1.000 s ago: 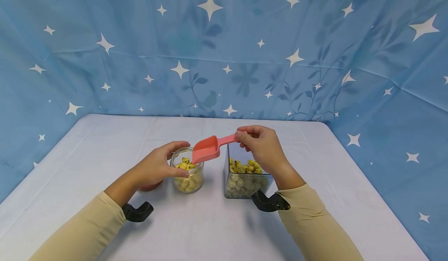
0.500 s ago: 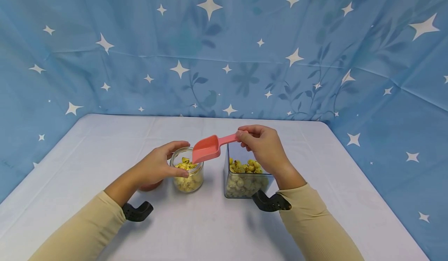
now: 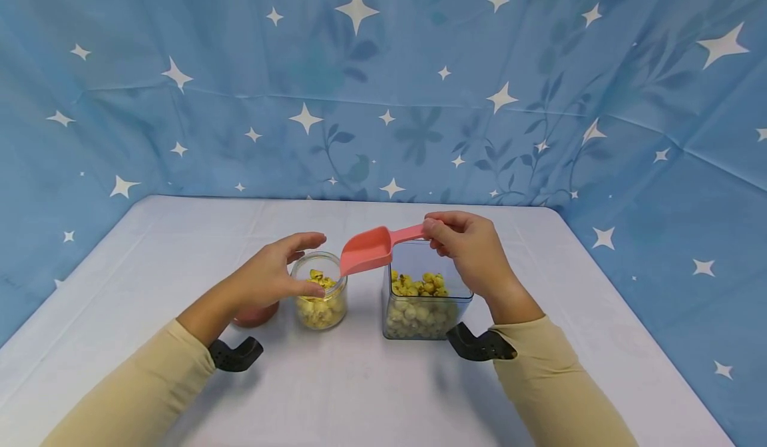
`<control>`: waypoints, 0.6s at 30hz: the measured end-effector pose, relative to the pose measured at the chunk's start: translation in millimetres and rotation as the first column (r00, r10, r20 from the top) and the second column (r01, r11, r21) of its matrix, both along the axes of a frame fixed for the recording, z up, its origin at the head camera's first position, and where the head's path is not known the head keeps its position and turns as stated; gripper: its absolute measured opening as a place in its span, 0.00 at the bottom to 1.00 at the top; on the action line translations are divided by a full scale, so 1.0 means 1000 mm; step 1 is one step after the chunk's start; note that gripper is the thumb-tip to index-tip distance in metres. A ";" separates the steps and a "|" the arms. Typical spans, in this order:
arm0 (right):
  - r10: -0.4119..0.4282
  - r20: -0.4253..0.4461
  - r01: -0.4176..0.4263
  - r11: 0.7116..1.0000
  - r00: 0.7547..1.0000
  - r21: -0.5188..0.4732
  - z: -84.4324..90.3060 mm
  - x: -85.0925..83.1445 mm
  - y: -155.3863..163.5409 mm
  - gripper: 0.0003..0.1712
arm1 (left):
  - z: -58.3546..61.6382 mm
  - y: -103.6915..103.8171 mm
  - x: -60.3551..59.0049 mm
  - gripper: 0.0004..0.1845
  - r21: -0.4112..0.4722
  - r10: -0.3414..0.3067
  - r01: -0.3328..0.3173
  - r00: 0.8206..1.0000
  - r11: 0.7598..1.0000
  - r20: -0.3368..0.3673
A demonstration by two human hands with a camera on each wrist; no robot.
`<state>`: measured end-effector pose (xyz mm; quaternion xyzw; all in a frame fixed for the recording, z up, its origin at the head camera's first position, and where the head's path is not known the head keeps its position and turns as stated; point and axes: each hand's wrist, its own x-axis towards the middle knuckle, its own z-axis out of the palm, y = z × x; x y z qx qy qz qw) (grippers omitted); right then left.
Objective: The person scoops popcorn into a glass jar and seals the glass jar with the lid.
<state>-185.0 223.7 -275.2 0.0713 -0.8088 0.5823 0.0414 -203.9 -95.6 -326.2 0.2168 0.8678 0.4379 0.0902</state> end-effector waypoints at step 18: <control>-0.041 -0.074 0.020 0.963 0.996 -0.270 -0.001 0.009 0.071 0.12 | 0.029 0.040 -0.011 0.48 -0.019 -0.118 0.117 0.991 0.993 -0.059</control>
